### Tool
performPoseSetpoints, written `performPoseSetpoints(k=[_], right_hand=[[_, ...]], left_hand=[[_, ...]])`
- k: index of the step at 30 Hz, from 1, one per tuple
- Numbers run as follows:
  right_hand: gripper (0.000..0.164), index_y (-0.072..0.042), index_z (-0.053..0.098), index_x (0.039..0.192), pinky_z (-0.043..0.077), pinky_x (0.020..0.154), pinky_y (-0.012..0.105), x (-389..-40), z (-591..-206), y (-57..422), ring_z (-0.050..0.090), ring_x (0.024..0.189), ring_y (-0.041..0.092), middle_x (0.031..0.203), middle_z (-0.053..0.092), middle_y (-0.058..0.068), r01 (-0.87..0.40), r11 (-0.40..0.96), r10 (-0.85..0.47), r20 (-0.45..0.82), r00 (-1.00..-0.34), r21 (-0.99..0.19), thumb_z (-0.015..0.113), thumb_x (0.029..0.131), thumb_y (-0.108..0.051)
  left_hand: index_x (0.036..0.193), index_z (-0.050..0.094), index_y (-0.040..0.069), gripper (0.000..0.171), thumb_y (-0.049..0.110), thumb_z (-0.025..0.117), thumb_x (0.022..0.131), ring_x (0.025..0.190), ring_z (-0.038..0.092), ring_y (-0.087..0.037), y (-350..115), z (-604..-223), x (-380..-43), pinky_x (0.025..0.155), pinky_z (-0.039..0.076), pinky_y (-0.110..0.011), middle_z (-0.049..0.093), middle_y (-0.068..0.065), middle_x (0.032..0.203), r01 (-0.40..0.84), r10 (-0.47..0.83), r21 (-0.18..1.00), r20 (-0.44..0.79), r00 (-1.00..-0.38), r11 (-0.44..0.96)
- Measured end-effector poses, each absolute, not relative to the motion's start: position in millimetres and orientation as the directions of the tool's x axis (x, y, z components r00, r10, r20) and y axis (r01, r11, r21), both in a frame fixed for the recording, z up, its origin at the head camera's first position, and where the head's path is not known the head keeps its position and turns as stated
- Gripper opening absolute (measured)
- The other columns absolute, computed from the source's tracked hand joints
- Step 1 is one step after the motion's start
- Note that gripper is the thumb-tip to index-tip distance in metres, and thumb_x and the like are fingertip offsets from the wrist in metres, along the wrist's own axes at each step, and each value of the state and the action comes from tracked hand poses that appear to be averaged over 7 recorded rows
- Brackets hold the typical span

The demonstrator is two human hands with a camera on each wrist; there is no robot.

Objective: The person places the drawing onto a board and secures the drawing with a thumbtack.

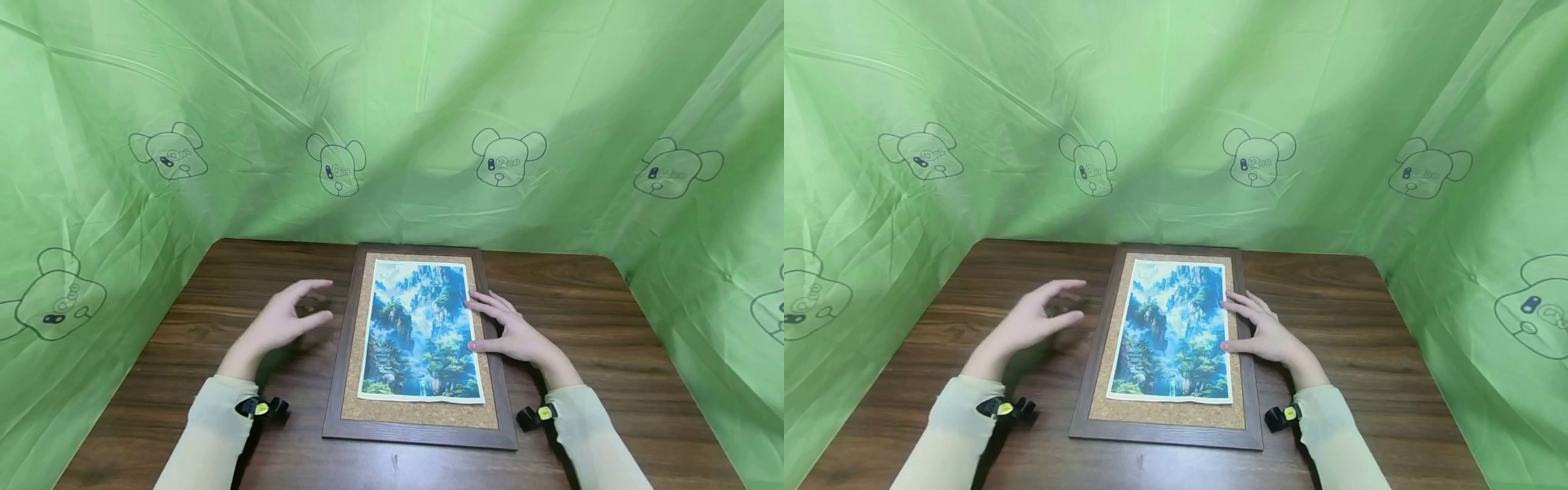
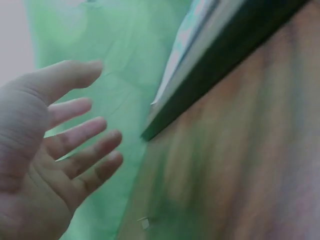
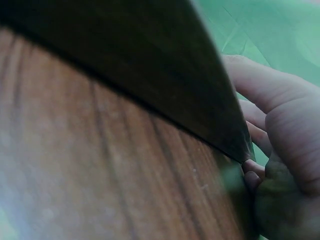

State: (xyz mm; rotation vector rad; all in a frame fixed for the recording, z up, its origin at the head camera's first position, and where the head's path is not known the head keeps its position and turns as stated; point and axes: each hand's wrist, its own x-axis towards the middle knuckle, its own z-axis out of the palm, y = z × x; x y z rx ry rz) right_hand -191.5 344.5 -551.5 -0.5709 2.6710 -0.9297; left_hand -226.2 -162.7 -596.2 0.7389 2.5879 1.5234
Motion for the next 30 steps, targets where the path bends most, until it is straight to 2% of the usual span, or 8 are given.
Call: performPoseSetpoints(k=[3,6,12,16,21,30], right_hand=[[0.086,-0.018,0.050,0.166,0.001,0.117,0.088,-191.4,-551.5,344.5,0.001,0.166,0.047,0.180,0.027,0.006,-0.280,0.717,-0.443,-0.107,-0.890,-0.639,0.090,0.092,-0.038],[0.086,-0.018,0.050,0.166,0.002,0.116,0.088,-191.3,-550.8,344.7,0.001,0.166,0.048,0.180,0.027,0.006,-0.280,0.713,-0.444,-0.106,-0.890,-0.643,0.090,0.092,-0.037],[0.086,-0.017,0.050,0.166,0.001,0.116,0.088,-191.6,-550.9,345.0,0.001,0.166,0.048,0.180,0.027,0.006,-0.281,0.712,-0.445,-0.105,-0.889,-0.643,0.090,0.092,-0.037],[0.086,-0.017,0.050,0.166,0.001,0.116,0.088,-191.5,-550.7,344.4,0.001,0.166,0.048,0.180,0.027,0.006,-0.283,0.713,-0.447,-0.105,-0.889,-0.641,0.090,0.092,-0.037],[0.086,-0.017,0.050,0.166,0.001,0.116,0.088,-191.3,-550.7,344.1,0.001,0.166,0.049,0.180,0.027,0.006,-0.285,0.712,-0.448,-0.103,-0.888,-0.642,0.090,0.092,-0.037],[0.086,-0.016,0.050,0.166,0.001,0.116,0.088,-190.9,-549.2,343.1,0.001,0.165,0.049,0.180,0.027,0.007,-0.283,0.708,-0.448,-0.101,-0.888,-0.647,0.090,0.092,-0.036]], left_hand=[[0.154,0.061,0.017,0.058,0.025,0.083,0.100,0.112,0.074,-0.031,-177.1,-592.5,-228.2,0.081,0.061,-0.043,0.069,-0.014,0.143,0.374,0.352,0.834,0.234,-0.906,0.407],[0.153,0.062,0.016,0.054,0.023,0.081,0.102,0.108,0.075,-0.029,-189.5,-593.6,-229.8,0.081,0.061,-0.039,0.068,-0.011,0.145,0.370,0.313,0.822,0.248,-0.917,0.432],[0.152,0.063,0.013,0.052,0.020,0.079,0.104,0.112,0.072,-0.031,-207.1,-603.0,-233.0,0.084,0.059,-0.044,0.069,-0.010,0.142,0.351,0.265,0.820,0.252,-0.931,0.453],[0.150,0.064,0.013,0.049,0.022,0.079,0.104,0.108,0.071,-0.025,-213.4,-610.6,-235.0,0.083,0.058,-0.039,0.070,-0.012,0.141,0.317,0.252,0.823,0.219,-0.943,0.471],[0.143,0.066,0.009,0.044,0.023,0.080,0.103,0.099,0.069,-0.021,-217.0,-618.8,-236.7,0.076,0.055,-0.030,0.074,-0.012,0.131,0.253,0.257,0.829,0.138,-0.956,0.498],[0.140,0.066,0.008,0.045,0.019,0.083,0.099,0.096,0.067,-0.023,-218.2,-627.7,-238.9,0.075,0.055,-0.032,0.075,-0.009,0.123,0.214,0.290,0.837,0.070,-0.955,0.504]])
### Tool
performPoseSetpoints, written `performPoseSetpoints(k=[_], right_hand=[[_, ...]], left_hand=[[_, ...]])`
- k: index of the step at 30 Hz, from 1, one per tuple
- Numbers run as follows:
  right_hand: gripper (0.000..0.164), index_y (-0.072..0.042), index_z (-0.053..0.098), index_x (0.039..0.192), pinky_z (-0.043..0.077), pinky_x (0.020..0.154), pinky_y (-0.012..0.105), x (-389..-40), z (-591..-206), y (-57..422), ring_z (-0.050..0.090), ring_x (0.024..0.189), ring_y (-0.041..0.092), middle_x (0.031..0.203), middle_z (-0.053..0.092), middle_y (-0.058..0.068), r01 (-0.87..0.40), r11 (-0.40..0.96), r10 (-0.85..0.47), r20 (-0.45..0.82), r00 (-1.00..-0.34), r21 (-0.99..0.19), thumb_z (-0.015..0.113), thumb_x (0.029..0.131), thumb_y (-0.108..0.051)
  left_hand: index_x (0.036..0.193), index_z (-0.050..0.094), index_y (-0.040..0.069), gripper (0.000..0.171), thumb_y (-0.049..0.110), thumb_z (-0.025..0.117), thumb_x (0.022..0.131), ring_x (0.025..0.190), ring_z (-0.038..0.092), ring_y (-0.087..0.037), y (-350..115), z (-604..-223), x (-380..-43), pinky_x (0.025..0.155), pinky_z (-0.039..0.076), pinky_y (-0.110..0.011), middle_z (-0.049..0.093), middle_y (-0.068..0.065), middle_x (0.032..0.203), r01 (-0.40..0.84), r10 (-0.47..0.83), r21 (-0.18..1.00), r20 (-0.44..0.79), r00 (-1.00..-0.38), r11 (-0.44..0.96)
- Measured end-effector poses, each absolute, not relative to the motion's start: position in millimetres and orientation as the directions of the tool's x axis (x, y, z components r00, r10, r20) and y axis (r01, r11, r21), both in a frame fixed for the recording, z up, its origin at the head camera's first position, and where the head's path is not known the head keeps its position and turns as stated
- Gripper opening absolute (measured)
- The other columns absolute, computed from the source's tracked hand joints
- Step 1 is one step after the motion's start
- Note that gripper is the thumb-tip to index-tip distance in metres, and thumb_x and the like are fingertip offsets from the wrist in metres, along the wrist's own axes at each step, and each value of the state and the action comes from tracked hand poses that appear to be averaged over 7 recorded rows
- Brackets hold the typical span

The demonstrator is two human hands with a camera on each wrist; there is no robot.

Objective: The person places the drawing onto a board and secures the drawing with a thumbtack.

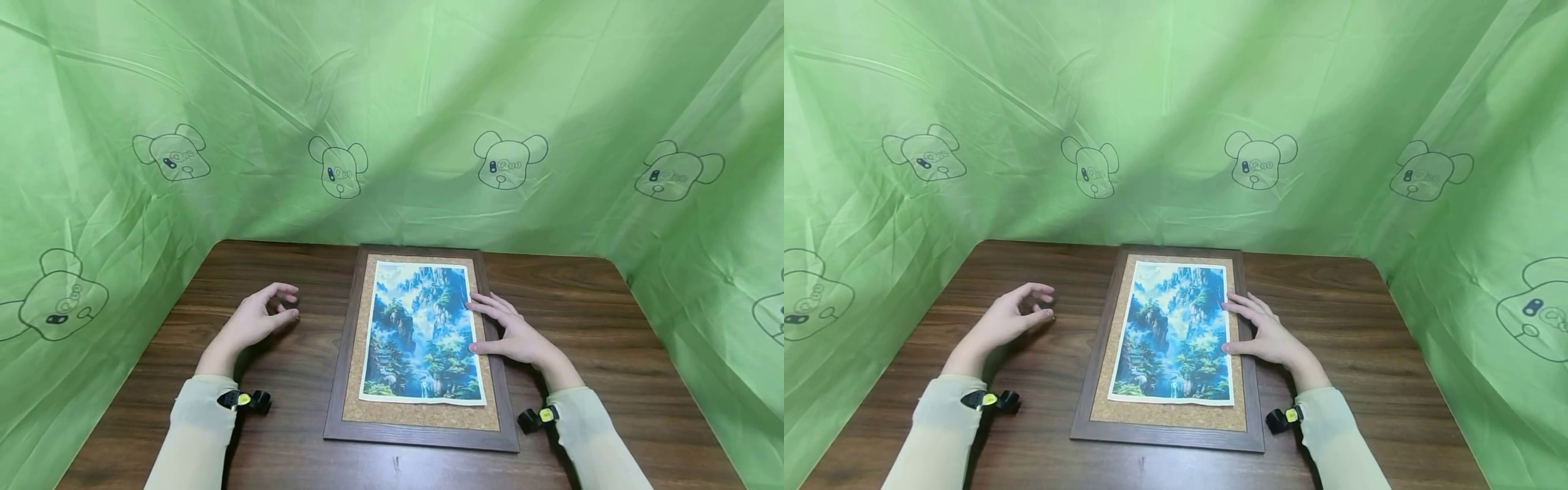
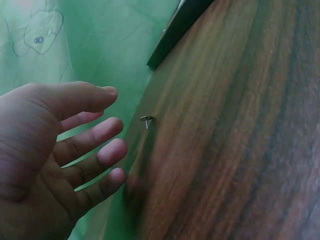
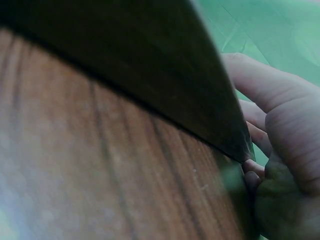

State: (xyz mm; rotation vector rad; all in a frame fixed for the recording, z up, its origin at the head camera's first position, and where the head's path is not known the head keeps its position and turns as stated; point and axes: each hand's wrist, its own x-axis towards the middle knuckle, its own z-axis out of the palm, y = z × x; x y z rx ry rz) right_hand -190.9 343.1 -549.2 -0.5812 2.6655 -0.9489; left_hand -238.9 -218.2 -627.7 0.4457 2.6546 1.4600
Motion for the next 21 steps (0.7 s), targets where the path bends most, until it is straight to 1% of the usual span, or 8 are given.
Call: performPoseSetpoints(k=[4,9,15,21], right_hand=[[0.086,-0.016,0.050,0.165,0.002,0.116,0.088,-190.6,-548.2,342.7,0.001,0.165,0.050,0.180,0.027,0.007,-0.280,0.705,-0.447,-0.101,-0.889,-0.651,0.090,0.092,-0.036],[0.086,-0.016,0.050,0.165,0.003,0.117,0.088,-190.2,-548.2,342.7,0.002,0.165,0.050,0.179,0.028,0.007,-0.281,0.707,-0.445,-0.099,-0.890,-0.649,0.090,0.092,-0.036],[0.086,-0.016,0.051,0.165,0.002,0.117,0.088,-190.1,-548.5,342.7,0.001,0.166,0.049,0.179,0.028,0.006,-0.277,0.709,-0.442,-0.102,-0.891,-0.649,0.091,0.092,-0.037],[0.086,-0.017,0.050,0.165,0.003,0.117,0.088,-191.1,-549.8,342.8,0.001,0.166,0.048,0.180,0.028,0.006,-0.282,0.708,-0.446,-0.101,-0.889,-0.648,0.090,0.092,-0.037]], left_hand=[[0.135,0.069,0.008,0.040,0.017,0.083,0.099,0.095,0.068,-0.022,-219.0,-630.4,-239.3,0.076,0.054,-0.030,0.076,-0.008,0.119,0.210,0.294,0.843,0.064,-0.954,0.496],[0.125,0.074,0.007,0.030,0.014,0.084,0.098,0.092,0.068,-0.020,-221.2,-633.2,-239.6,0.078,0.054,-0.028,0.077,-0.007,0.112,0.200,0.316,0.849,0.041,-0.948,0.490],[0.117,0.078,0.011,0.021,0.014,0.084,0.097,0.087,0.067,-0.016,-220.5,-636.7,-240.6,0.076,0.053,-0.027,0.076,-0.002,0.104,0.201,0.338,0.846,0.027,-0.941,0.493],[0.107,0.081,0.016,0.012,0.013,0.085,0.096,0.079,0.063,-0.014,-219.0,-639.9,-240.5,0.071,0.050,-0.028,0.071,0.002,0.089,0.211,0.332,0.830,0.033,-0.943,0.517]])
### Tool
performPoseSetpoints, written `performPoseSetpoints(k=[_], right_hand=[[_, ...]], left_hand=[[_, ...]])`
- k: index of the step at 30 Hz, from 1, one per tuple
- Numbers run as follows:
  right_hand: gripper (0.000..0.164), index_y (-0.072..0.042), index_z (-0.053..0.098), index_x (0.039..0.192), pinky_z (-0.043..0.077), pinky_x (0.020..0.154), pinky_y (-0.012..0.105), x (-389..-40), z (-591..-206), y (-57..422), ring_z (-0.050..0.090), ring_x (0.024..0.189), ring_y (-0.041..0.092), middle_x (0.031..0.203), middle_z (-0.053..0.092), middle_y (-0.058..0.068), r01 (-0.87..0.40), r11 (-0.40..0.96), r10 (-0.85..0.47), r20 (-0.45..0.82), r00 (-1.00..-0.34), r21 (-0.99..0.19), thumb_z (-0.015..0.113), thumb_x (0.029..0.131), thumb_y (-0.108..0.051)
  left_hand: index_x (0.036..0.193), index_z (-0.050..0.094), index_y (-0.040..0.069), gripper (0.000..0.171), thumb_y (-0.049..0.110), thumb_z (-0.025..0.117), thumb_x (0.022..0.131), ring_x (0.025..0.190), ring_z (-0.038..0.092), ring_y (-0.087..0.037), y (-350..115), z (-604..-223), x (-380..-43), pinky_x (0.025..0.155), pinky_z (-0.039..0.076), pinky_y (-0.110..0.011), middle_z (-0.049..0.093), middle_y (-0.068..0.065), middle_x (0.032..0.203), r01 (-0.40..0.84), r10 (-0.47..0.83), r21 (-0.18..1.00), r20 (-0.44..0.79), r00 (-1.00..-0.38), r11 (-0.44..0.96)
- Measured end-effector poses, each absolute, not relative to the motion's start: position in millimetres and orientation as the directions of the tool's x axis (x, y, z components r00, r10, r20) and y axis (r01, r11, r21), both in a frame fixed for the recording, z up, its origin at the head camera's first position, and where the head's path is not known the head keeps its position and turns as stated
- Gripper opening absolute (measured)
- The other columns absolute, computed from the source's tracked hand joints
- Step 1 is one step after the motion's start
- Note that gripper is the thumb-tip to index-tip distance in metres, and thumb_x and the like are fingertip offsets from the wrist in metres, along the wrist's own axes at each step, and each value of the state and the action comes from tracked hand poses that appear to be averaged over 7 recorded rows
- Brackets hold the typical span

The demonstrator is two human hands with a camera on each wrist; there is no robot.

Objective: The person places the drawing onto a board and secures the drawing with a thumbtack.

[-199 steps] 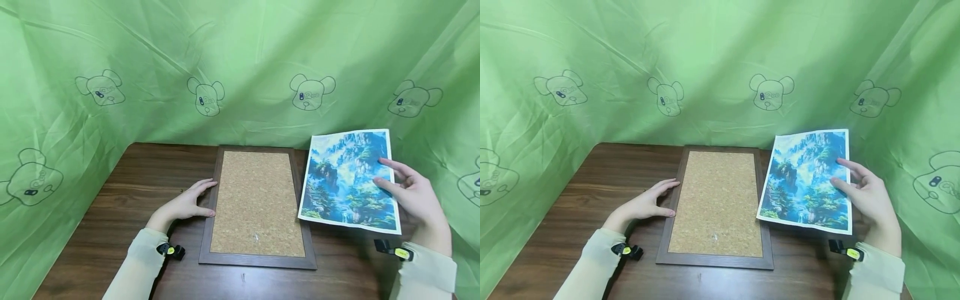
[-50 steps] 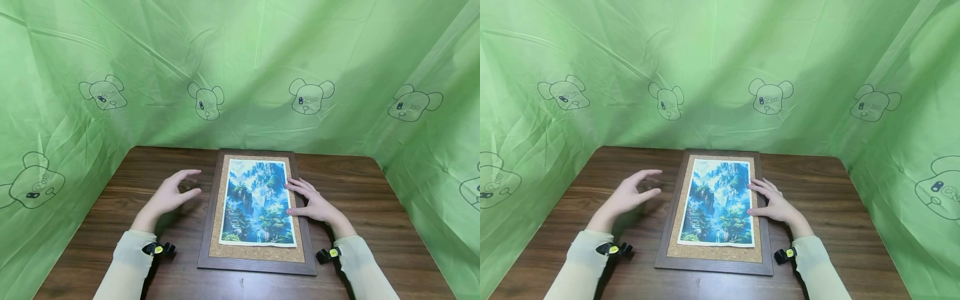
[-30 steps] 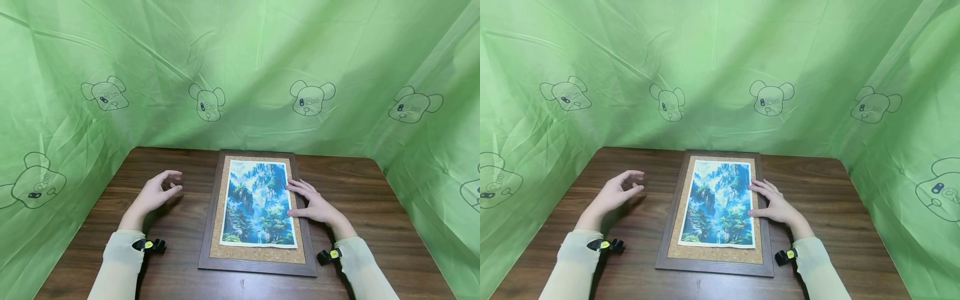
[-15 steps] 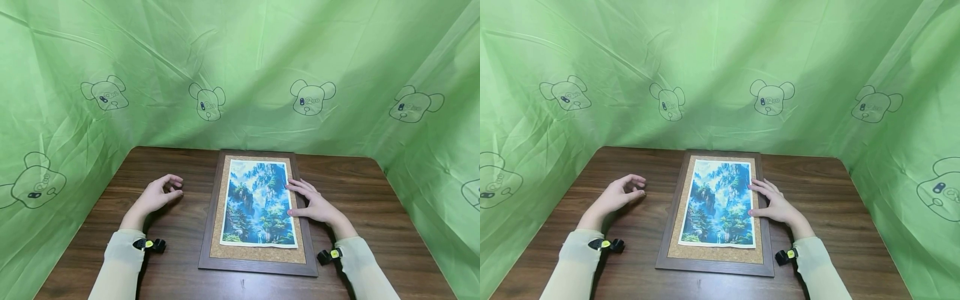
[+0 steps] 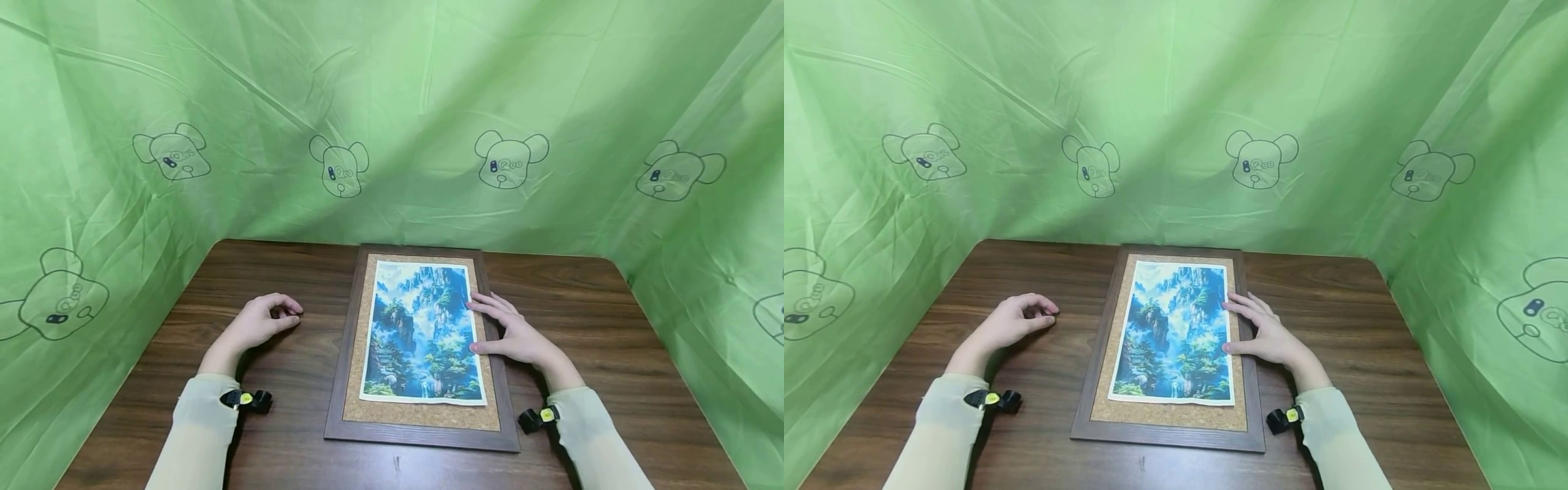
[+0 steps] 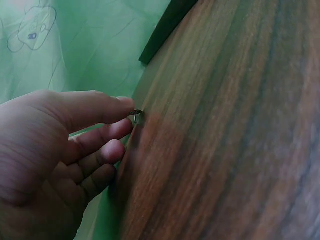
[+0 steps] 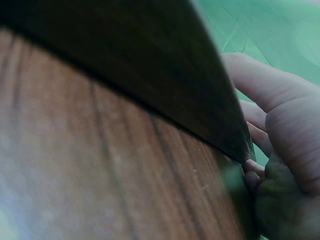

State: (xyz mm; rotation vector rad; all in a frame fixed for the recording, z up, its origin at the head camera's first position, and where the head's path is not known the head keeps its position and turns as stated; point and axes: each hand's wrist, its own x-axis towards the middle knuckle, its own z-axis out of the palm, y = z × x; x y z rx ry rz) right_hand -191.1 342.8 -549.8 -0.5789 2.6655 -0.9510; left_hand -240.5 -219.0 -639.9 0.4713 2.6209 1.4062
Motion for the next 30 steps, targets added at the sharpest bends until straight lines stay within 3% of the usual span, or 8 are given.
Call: performPoseSetpoints(k=[9,23,30], right_hand=[[0.086,-0.019,0.050,0.165,0.003,0.118,0.087,-191.7,-551.6,343.0,0.002,0.166,0.047,0.180,0.028,0.003,-0.270,0.713,-0.438,-0.110,-0.892,-0.648,0.091,0.092,-0.039],[0.086,-0.020,0.051,0.165,0.003,0.118,0.086,-191.6,-551.9,343.5,0.002,0.166,0.047,0.179,0.029,0.003,-0.267,0.720,-0.430,-0.109,-0.896,-0.640,0.091,0.091,-0.040],[0.087,-0.019,0.052,0.164,0.004,0.118,0.086,-191.8,-551.4,343.0,0.003,0.166,0.047,0.179,0.029,0.004,-0.263,0.722,-0.425,-0.109,-0.899,-0.640,0.092,0.090,-0.039]], left_hand=[[0.096,0.082,0.020,0.010,0.011,0.087,0.094,0.079,0.061,-0.016,-216.9,-640.2,-238.7,0.070,0.050,-0.029,0.070,0.003,0.090,0.221,0.320,0.806,0.042,-0.946,0.548],[0.096,0.079,0.013,0.010,0.007,0.087,0.092,0.079,0.063,-0.014,-220.6,-640.3,-239.8,0.072,0.051,-0.027,0.069,0.002,0.088,0.212,0.308,0.808,0.040,-0.950,0.550],[0.094,0.079,0.015,0.007,0.012,0.086,0.096,0.080,0.063,-0.014,-220.8,-641.1,-239.8,0.073,0.050,-0.028,0.069,0.002,0.086,0.208,0.294,0.798,0.040,-0.955,0.566]])
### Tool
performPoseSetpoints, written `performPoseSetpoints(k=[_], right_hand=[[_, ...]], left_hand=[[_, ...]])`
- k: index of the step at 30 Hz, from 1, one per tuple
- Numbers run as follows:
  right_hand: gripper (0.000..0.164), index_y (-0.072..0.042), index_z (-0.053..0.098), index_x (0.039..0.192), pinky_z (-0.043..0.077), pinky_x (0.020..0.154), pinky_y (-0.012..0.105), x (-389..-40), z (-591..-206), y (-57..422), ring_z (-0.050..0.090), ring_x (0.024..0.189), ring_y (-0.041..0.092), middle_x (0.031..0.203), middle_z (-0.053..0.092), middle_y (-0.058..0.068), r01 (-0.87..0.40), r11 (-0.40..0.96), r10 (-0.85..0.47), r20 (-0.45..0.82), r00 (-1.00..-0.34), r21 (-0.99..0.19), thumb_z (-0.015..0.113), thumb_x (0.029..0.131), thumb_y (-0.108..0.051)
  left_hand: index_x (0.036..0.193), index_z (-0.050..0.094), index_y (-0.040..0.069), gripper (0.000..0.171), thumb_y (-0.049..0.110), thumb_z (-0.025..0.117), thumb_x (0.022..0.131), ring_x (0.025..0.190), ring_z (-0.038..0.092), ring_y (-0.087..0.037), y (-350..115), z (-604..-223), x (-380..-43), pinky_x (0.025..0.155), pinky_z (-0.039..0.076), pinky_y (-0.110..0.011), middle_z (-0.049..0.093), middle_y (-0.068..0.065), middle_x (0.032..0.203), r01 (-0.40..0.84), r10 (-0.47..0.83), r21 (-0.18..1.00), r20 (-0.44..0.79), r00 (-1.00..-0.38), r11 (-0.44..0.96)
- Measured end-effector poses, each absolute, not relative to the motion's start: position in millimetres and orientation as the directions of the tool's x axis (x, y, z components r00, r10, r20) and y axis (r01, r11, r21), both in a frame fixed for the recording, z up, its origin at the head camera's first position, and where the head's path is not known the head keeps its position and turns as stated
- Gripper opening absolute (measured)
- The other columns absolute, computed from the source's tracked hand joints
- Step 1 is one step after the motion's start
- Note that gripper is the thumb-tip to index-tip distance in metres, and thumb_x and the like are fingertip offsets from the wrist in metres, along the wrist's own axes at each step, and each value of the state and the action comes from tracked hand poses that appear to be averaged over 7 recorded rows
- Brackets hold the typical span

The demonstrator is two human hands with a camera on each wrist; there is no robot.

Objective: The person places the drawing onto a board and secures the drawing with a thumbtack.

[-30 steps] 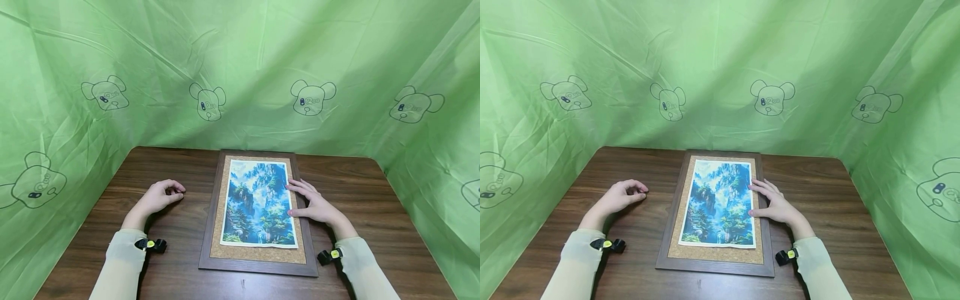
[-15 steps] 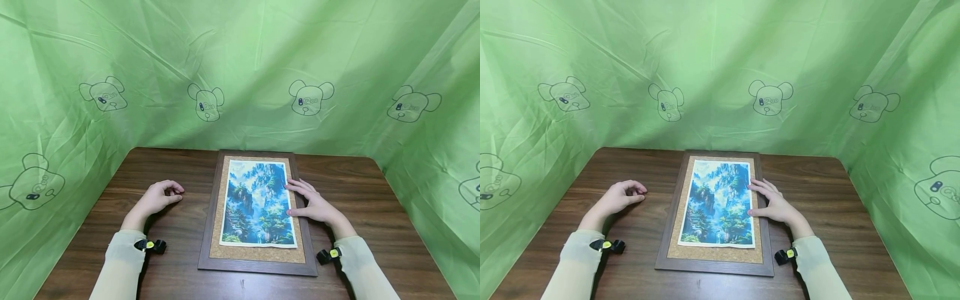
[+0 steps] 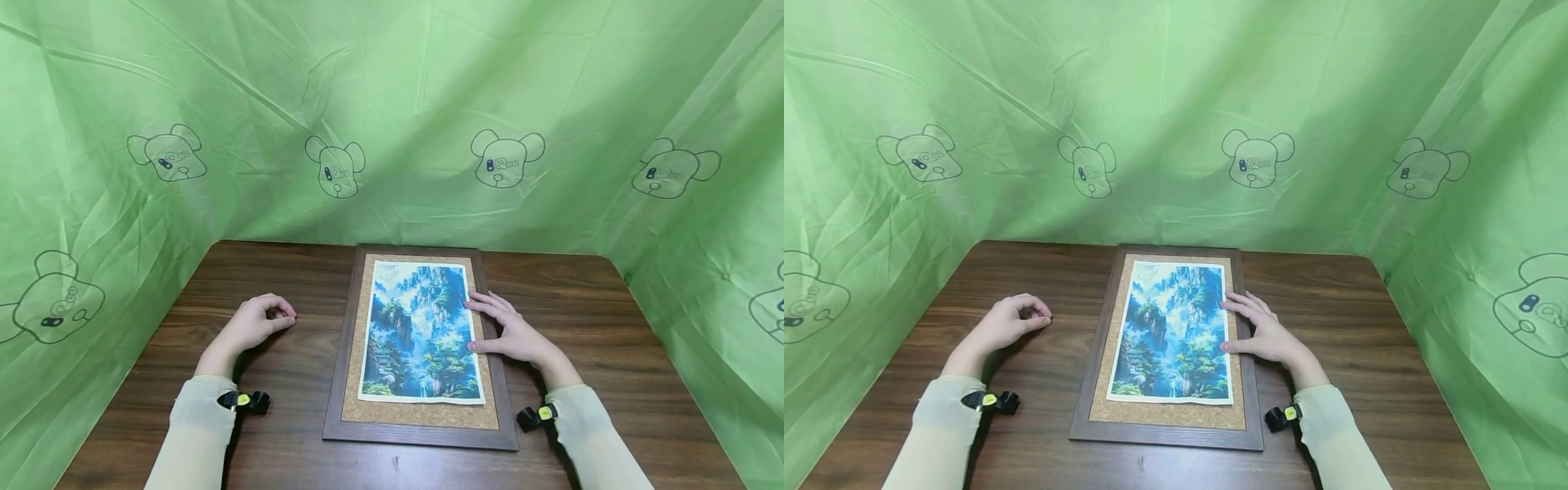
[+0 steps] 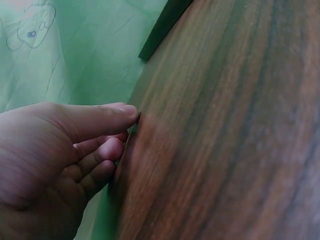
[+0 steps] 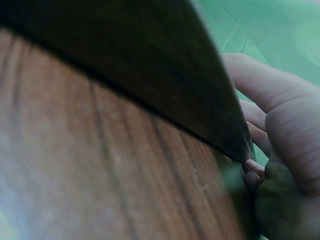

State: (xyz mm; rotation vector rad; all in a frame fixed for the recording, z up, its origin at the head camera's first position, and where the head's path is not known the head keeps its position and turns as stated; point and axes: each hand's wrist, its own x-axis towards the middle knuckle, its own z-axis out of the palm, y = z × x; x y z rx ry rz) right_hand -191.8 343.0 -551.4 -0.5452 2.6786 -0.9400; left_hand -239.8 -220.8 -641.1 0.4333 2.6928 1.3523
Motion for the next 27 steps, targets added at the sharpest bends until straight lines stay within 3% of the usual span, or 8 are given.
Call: performPoseSetpoints(k=[7,17,27], right_hand=[[0.086,-0.020,0.051,0.165,0.003,0.118,0.087,-193.8,-552.2,341.2,0.002,0.166,0.047,0.179,0.029,0.003,-0.265,0.717,-0.432,-0.113,-0.895,-0.645,0.091,0.091,-0.041],[0.086,-0.019,0.051,0.165,0.003,0.116,0.088,-189.3,-553.6,345.0,0.003,0.166,0.048,0.179,0.029,0.005,-0.267,0.715,-0.433,-0.110,-0.895,-0.646,0.090,0.092,-0.040],[0.086,-0.019,0.050,0.166,0.002,0.116,0.088,-190.3,-551.6,343.4,0.002,0.166,0.048,0.179,0.029,0.005,-0.269,0.713,-0.434,-0.108,-0.894,-0.647,0.090,0.092,-0.040]], left_hand=[[0.098,0.077,0.014,0.007,0.018,0.082,0.100,0.077,0.061,-0.015,-219.4,-637.3,-236.9,0.071,0.047,-0.031,0.068,0.003,0.083,0.166,0.247,0.795,0.022,-0.969,0.583],[0.097,0.074,0.018,0.009,0.020,0.083,0.099,0.072,0.063,-0.018,-211.3,-631.3,-237.9,0.067,0.049,-0.031,0.068,0.003,0.079,0.168,0.191,0.797,0.067,-0.979,0.581],[0.094,0.074,0.016,0.013,0.018,0.087,0.096,0.067,0.058,-0.014,-186.3,-615.0,-263.6,0.060,0.044,-0.023,0.066,0.001,0.076,0.287,0.028,0.802,0.321,-0.947,0.524]])
